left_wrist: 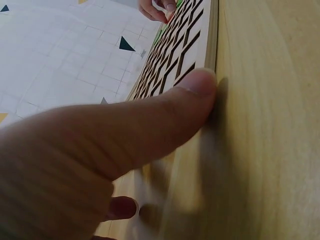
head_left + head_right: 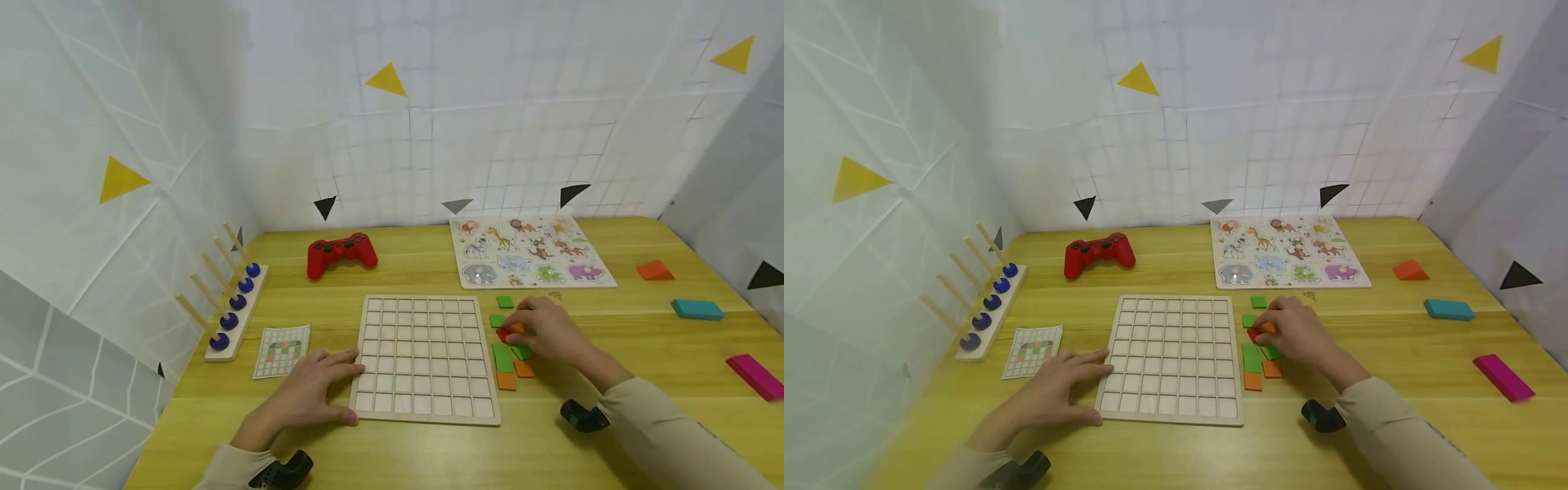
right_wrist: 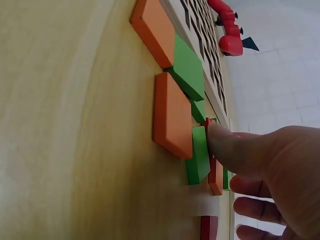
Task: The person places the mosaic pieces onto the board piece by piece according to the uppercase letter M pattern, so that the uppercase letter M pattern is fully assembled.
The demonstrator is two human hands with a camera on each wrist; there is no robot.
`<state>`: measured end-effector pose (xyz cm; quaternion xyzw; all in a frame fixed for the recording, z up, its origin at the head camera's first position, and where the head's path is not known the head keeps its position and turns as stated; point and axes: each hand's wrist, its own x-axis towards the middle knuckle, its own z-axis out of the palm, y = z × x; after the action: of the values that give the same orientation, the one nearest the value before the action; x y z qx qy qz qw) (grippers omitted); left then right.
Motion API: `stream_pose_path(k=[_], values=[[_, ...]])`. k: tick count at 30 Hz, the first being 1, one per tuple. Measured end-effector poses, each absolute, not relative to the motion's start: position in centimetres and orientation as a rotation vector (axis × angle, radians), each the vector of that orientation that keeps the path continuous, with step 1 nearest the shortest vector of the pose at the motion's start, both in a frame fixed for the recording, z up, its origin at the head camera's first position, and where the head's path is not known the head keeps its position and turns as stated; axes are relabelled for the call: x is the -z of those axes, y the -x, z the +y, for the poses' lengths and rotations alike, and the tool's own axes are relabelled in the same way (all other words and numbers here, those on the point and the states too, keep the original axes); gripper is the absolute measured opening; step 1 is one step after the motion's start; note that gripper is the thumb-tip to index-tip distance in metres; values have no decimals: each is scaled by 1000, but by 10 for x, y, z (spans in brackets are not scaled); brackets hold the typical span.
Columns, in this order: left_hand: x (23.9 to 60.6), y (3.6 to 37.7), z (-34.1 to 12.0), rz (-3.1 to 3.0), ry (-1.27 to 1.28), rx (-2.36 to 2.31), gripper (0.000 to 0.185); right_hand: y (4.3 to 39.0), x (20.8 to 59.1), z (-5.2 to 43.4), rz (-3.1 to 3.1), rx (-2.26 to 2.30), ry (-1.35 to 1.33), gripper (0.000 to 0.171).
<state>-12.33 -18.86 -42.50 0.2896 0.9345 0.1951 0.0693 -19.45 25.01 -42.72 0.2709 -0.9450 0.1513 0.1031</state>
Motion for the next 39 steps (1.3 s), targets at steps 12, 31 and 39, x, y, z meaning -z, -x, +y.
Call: stream_pose_path(k=[12,31,39], values=[[424,121,-190,2808,-867,-561,73,194,432,246,-2823,-433,-713,14],[417,119,-186,2826,-807,-511,71,204,417,202,-2723,-506,-964,16],[420,118,-177,2839,-848,-492,70,212,411,108,-2673,-483,-1202,18]])
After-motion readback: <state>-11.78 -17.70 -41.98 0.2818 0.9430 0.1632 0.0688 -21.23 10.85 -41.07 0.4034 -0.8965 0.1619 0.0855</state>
